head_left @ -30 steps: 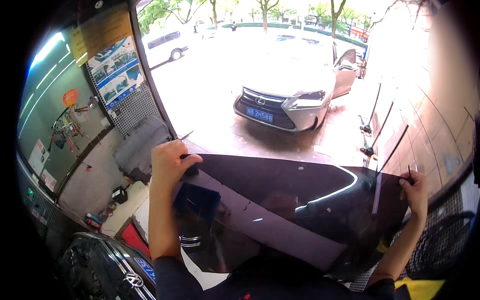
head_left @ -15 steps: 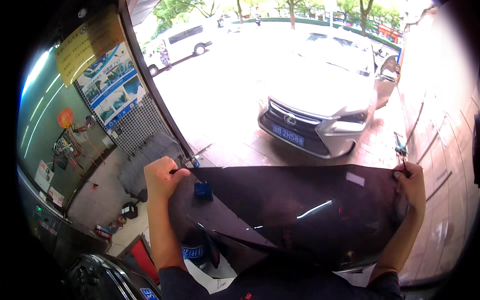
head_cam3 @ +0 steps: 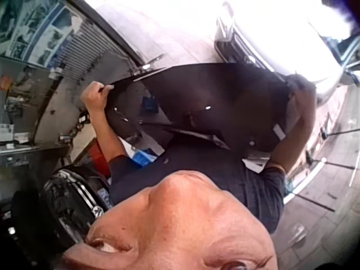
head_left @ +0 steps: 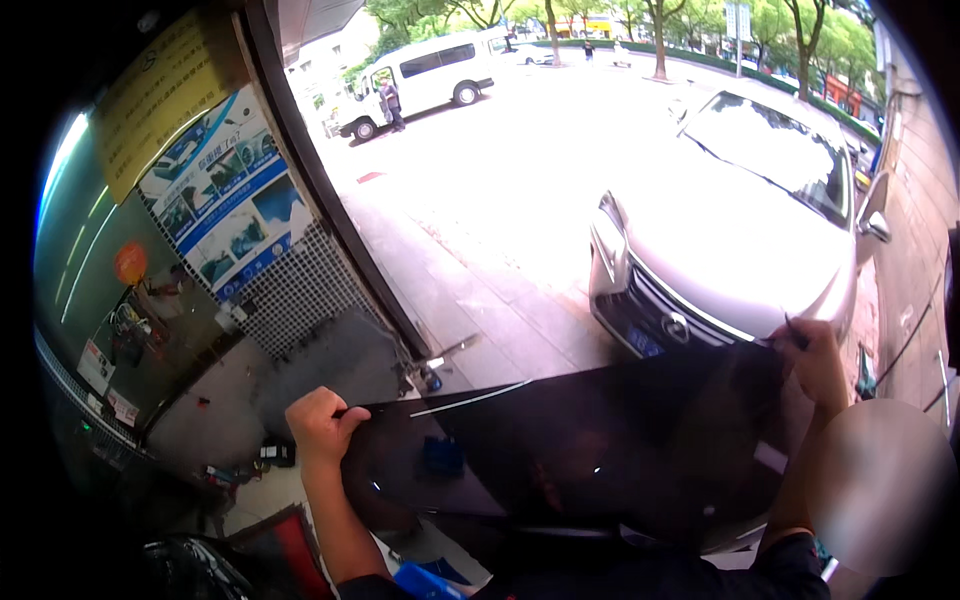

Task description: The person measures a large sheet of window film on a workbench using a ruler and utility knife, then cuts and peels the film. They carry the cut film outside and place it against the rear window of a white van to check the fit.

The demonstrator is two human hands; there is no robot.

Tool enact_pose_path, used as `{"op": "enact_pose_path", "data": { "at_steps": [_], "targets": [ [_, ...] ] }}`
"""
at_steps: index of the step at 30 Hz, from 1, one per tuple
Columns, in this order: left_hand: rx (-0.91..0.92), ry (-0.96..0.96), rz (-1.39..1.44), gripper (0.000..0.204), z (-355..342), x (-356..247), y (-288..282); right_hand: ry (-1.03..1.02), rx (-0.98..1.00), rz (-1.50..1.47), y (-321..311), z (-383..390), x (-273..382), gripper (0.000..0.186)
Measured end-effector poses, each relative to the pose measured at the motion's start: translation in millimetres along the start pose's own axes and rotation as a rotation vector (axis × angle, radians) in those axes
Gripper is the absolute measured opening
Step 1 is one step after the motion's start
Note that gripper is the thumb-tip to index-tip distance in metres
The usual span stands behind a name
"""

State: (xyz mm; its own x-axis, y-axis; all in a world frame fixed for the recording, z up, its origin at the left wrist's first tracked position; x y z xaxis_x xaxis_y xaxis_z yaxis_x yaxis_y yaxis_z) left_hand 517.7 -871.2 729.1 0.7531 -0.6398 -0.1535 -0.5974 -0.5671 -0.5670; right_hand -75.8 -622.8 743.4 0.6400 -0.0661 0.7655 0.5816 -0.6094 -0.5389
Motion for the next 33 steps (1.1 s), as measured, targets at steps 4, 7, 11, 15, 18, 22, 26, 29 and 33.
{"op": "enact_pose_path", "data": {
  "at_steps": [4, 7, 11, 15, 18, 22, 26, 29, 33],
  "targets": [
    [0.036, -0.033, -0.013, 0.066, -84.2, 68.8, 86.7, -0.099, 0.019, -0.048, 68.4, -134.3, 0.1, 0.007],
    [0.042, -0.036, -0.033, 0.067, -152.0, 108.3, 136.1, -0.134, 0.054, -0.068, 114.5, -231.9, -6.3, 0.007],
    [0.028, -0.012, -0.094, 0.068, -216.0, 166.6, 207.8, -0.168, 0.083, -0.124, 187.1, -353.6, -19.6, 0.007],
    [0.014, -0.022, -0.159, 0.068, -256.2, 228.6, 291.2, -0.260, 0.129, -0.138, 267.9, -477.5, -39.5, 0.008],
    [0.023, -0.064, -0.183, 0.068, -279.6, 276.4, 369.2, -0.343, 0.111, -0.195, 336.8, -574.7, -77.2, 0.006],
    [0.004, -0.117, -0.249, 0.067, -336.4, 328.5, 438.8, -0.416, 0.218, -0.186, 431.1, -715.2, -72.4, 0.005],
    [0.031, -0.211, -0.261, 0.067, -399.6, 381.4, 522.0, -0.284, 0.352, -0.331, 523.3, -858.0, -90.3, 0.004],
    [0.023, -0.230, -0.244, 0.067, -446.1, 437.1, 600.8, -0.316, 0.388, -0.298, 583.2, -951.1, -108.8, 0.004],
    [-0.010, -0.196, -0.234, 0.067, -509.3, 502.9, 722.3, -0.259, 0.366, -0.328, 662.3, -1062.5, -151.7, 0.005]
  ]
}}
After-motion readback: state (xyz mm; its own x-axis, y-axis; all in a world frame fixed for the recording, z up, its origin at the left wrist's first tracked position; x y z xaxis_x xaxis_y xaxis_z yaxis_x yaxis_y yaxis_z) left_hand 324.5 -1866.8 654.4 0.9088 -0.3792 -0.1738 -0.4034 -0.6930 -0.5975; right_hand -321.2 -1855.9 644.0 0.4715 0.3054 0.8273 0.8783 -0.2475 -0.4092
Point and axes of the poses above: each hand's wrist, its own z-axis away from the middle knuckle, its own y-axis out of the palm, x = y × z, the point moved 6 cm from there along -z, towards the middle knuckle, and after that the axes turned 10 degrees about -y, right-handed, at the moved point
